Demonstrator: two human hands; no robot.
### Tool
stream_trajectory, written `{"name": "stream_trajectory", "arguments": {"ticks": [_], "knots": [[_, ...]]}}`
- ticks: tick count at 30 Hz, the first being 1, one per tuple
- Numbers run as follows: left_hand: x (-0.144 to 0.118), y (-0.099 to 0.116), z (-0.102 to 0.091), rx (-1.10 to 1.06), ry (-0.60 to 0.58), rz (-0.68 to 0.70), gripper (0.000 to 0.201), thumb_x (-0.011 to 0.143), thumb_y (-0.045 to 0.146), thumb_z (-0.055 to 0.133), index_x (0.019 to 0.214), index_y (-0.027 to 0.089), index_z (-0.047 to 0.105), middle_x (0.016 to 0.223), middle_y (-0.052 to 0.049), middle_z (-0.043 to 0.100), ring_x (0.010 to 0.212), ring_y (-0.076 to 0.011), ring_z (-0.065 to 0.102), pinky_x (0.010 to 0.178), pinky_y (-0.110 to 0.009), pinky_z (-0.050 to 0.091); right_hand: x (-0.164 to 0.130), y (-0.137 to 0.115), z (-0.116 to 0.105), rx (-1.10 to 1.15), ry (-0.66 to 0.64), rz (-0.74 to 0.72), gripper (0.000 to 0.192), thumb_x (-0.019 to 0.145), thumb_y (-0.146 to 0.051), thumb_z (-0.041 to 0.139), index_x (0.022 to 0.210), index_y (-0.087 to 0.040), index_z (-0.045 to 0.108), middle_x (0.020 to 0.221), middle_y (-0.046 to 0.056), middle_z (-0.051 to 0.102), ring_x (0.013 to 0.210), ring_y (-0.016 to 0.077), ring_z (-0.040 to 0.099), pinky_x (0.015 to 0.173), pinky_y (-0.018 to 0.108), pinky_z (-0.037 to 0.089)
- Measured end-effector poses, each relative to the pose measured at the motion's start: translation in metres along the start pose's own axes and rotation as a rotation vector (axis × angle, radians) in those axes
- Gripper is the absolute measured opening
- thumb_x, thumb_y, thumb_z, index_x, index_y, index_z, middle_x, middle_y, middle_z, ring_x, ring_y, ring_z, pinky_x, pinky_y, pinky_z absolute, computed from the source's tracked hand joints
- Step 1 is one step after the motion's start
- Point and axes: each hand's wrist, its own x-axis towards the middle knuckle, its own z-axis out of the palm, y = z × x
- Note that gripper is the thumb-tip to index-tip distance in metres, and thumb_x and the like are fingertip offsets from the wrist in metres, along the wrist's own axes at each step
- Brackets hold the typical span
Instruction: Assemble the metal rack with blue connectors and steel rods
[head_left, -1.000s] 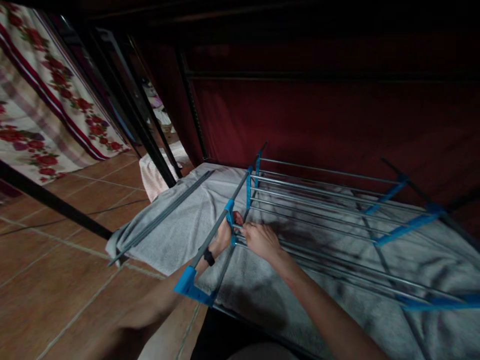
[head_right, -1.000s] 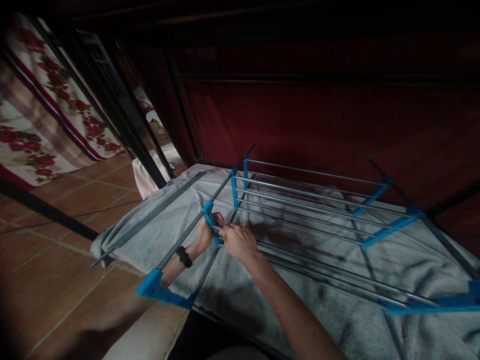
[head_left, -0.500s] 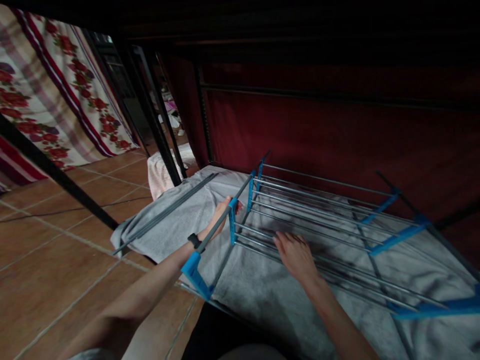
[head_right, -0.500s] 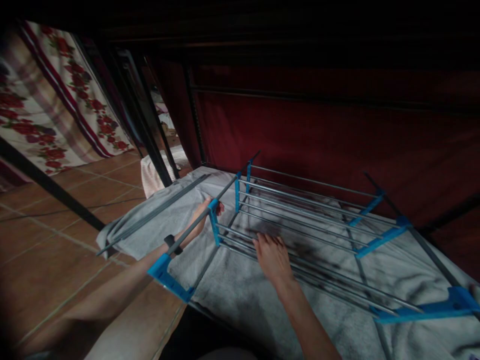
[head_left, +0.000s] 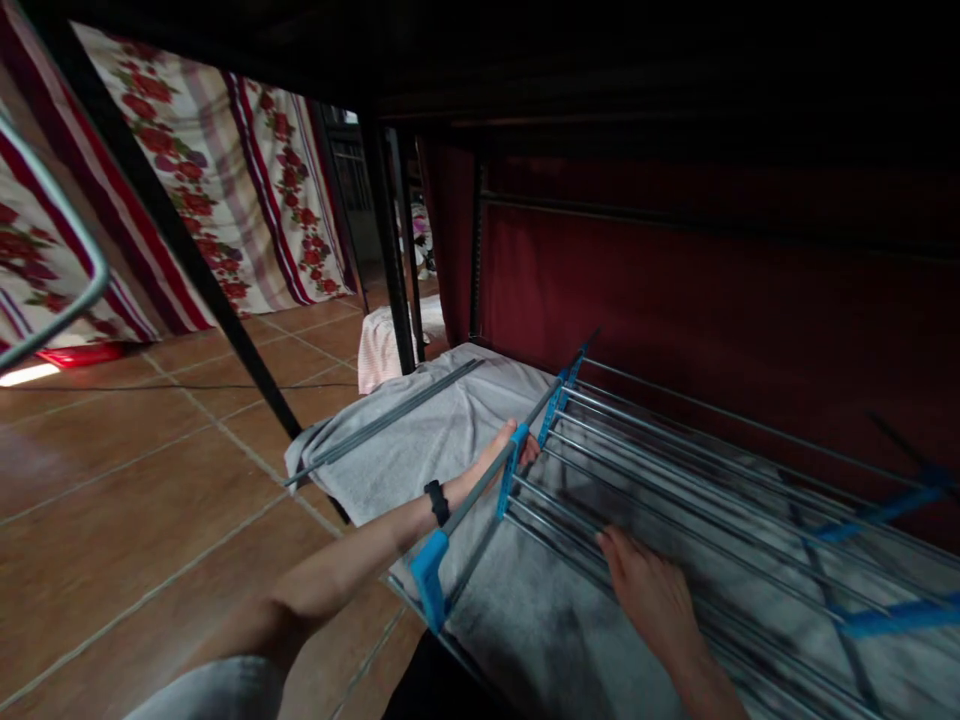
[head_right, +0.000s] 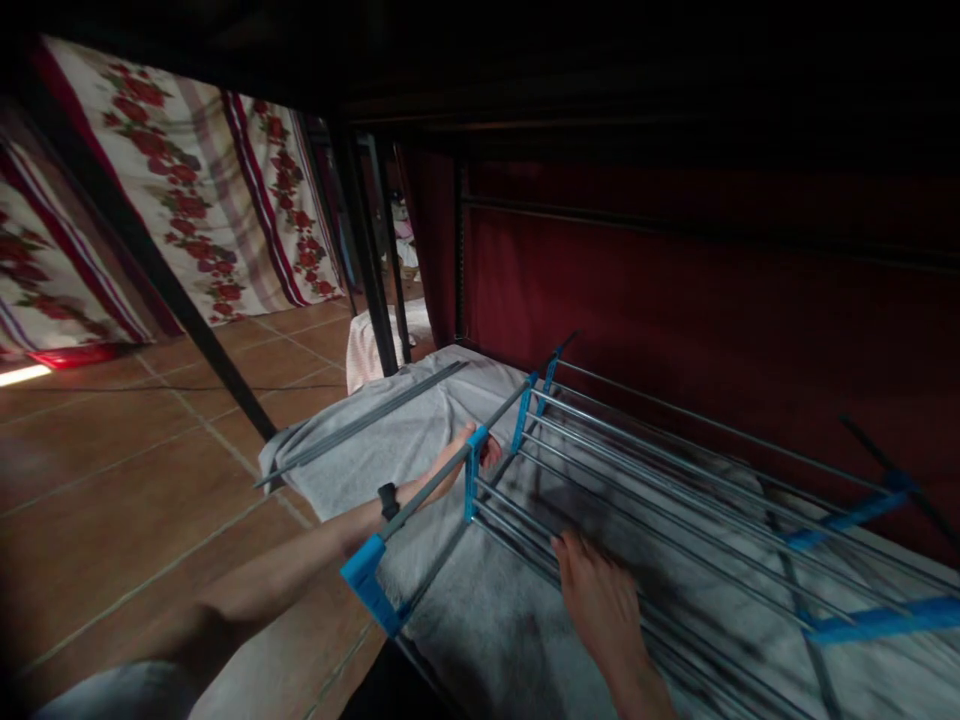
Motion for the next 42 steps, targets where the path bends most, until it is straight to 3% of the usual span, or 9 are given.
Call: {"name": "stream_trajectory", "arguments": {"ticks": [4,6,9,13,19,30,35,39,42], "knots": [[0.013,-0.046,-0.068,0.300,0.218,-0.144,0.049,0.096,0.043,0.024,0.101,0.015,0.063,0.107,-0.013,0.065,0.101,-0.0222,0.060,0.093,-0.034,0.047,-0.003,-0.001,0.005,0.015,0.068,-0.011,0.036,0.104,-0.036,0.028,0.098,-0.024,0.061,0.083,0.001,0.071,0.069,0.0152,0.068,0.058,0.027,0.040],[0.008,-0.073,-0.111,0.481,0.347,-0.263,0.035,0.089,0.035,0.040,0.105,0.012,0.062,0.116,-0.018,0.059,0.114,-0.0291,0.054,0.100,-0.042,0.040,-0.003,-0.001,0.008,0.018,0.100,-0.018,0.036,0.104,-0.037,0.028,0.099,-0.023,0.061,0.084,0.001,0.071,0.070,0.0158,0.068,0.060,0.028,0.041],[-0.013,-0.110,-0.165,0.703,0.470,-0.438,0.040,0.081,0.030,0.049,0.110,0.003,0.058,0.124,-0.030,0.047,0.122,-0.0434,0.044,0.096,-0.056,0.037,-0.003,0.000,0.014,0.018,0.138,-0.029,0.036,0.104,-0.038,0.028,0.097,-0.023,0.061,0.081,0.001,0.070,0.067,0.0161,0.067,0.062,0.029,0.042],[-0.036,-0.141,-0.198,0.946,0.461,-0.524,0.046,0.083,0.027,0.046,0.123,0.006,0.051,0.126,-0.026,0.047,0.120,-0.0414,0.043,0.091,-0.052,0.038,-0.004,0.003,0.022,0.009,0.193,-0.046,0.036,0.103,-0.037,0.028,0.096,-0.023,0.060,0.082,0.002,0.070,0.068,0.0166,0.066,0.063,0.030,0.042],[-0.027,-0.156,-0.205,1.091,0.353,-0.501,0.042,0.090,0.014,0.022,0.115,0.004,0.054,0.121,-0.026,0.050,0.114,-0.0357,0.044,0.088,-0.052,0.038,-0.004,-0.002,0.020,0.015,0.176,-0.015,0.032,0.102,-0.035,0.032,0.093,-0.024,0.060,0.083,0.004,0.070,0.069,0.0186,0.065,0.064,0.032,0.042],[-0.029,-0.161,-0.208,1.233,0.173,-0.447,0.040,0.091,0.018,0.029,0.122,0.002,0.048,0.121,-0.027,0.053,0.112,-0.0369,0.054,0.085,-0.045,0.045,0.004,-0.015,-0.003,0.028,0.019,0.092,0.029,0.102,-0.029,0.034,0.097,-0.021,0.061,0.089,0.005,0.067,0.081,0.0207,0.062,0.075,0.034,0.042],[-0.051,-0.133,-0.193,1.242,0.254,-0.418,0.039,0.086,0.011,0.033,0.120,0.000,0.050,0.114,-0.026,0.059,0.104,-0.0355,0.060,0.083,-0.042,0.046,-0.007,-0.012,-0.009,0.119,0.141,0.052,0.034,0.101,-0.030,0.037,0.129,-0.020,0.053,0.125,0.010,0.060,0.112,0.0242,0.055,0.096,0.040,0.040],[-0.085,-0.091,-0.173,1.022,0.431,-0.469,0.046,0.093,0.042,0.037,0.122,0.011,0.054,0.111,-0.019,0.065,0.101,-0.0371,0.063,0.081,-0.045,0.049,-0.033,-0.010,-0.011,0.245,0.248,0.091,0.040,0.100,-0.024,0.035,0.137,-0.022,0.048,0.135,0.010,0.053,0.120,0.0235,0.051,0.102,0.042,0.040],[-0.121,-0.056,-0.156,0.785,0.511,-0.328,0.053,0.087,0.059,0.043,0.115,0.018,0.061,0.106,-0.011,0.069,0.099,-0.0312,0.064,0.084,-0.041,0.050,-0.061,-0.010,-0.008,0.339,0.282,0.110,0.039,0.099,-0.022,0.035,0.135,-0.023,0.050,0.133,0.011,0.053,0.121,0.0228,0.050,0.103,0.043,0.040]]}}
